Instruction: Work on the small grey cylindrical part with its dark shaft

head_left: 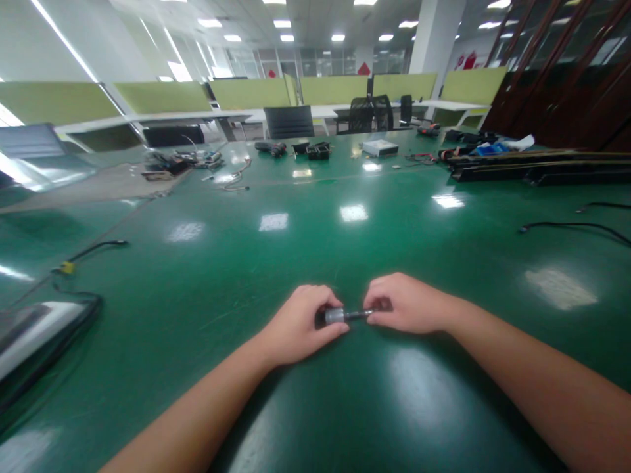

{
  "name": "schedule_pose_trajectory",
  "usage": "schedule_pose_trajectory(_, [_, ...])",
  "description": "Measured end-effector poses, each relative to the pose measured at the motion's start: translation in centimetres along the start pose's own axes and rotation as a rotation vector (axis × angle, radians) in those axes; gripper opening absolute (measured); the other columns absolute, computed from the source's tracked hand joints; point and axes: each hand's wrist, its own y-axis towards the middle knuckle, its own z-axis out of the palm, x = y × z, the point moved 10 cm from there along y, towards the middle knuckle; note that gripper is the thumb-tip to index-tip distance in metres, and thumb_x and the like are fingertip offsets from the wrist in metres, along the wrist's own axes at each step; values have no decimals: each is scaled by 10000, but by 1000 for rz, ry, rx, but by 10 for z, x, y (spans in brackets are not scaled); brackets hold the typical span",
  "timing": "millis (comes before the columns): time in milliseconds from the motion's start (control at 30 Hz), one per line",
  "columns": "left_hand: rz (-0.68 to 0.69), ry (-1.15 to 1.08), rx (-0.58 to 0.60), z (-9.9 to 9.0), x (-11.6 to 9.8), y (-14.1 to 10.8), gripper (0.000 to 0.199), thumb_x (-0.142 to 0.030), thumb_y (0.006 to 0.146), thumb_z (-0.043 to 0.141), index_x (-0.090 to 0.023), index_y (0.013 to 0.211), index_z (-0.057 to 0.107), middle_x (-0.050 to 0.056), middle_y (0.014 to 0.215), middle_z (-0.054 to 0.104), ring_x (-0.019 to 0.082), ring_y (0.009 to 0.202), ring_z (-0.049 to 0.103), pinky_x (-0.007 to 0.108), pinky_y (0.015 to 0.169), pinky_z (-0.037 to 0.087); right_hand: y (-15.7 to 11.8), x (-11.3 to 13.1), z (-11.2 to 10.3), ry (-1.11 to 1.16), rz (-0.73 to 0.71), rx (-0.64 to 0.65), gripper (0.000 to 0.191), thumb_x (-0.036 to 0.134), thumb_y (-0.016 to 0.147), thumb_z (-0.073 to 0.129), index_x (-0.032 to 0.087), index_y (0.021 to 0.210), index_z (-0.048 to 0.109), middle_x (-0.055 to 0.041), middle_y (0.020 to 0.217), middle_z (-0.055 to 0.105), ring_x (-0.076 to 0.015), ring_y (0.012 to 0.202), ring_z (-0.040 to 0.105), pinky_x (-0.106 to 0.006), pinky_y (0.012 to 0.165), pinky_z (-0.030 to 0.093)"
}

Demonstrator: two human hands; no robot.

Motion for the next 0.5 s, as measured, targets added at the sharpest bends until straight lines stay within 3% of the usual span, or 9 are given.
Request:
schedule_pose_trajectory(233, [-10, -13, 5, -1, 4, -7, 263, -416, 847, 725, -201, 977, 649, 43, 949, 681, 222, 885, 624, 362, 834, 455, -7, -23, -4, 74, 120, 133, 101, 242, 797, 723, 182, 869, 761, -8, 761, 696, -128, 657, 607, -237, 590, 439])
schedule_pose_trajectory(500, [10, -14, 0, -4, -1, -4, 246, -418, 856, 709, -203, 957, 645, 40, 916, 676, 216, 856, 617, 351, 812, 453, -2, -14, 0, 125, 78, 78, 108, 248, 792, 744, 178, 871, 768, -12, 784, 691, -125, 673, 606, -236, 610, 443])
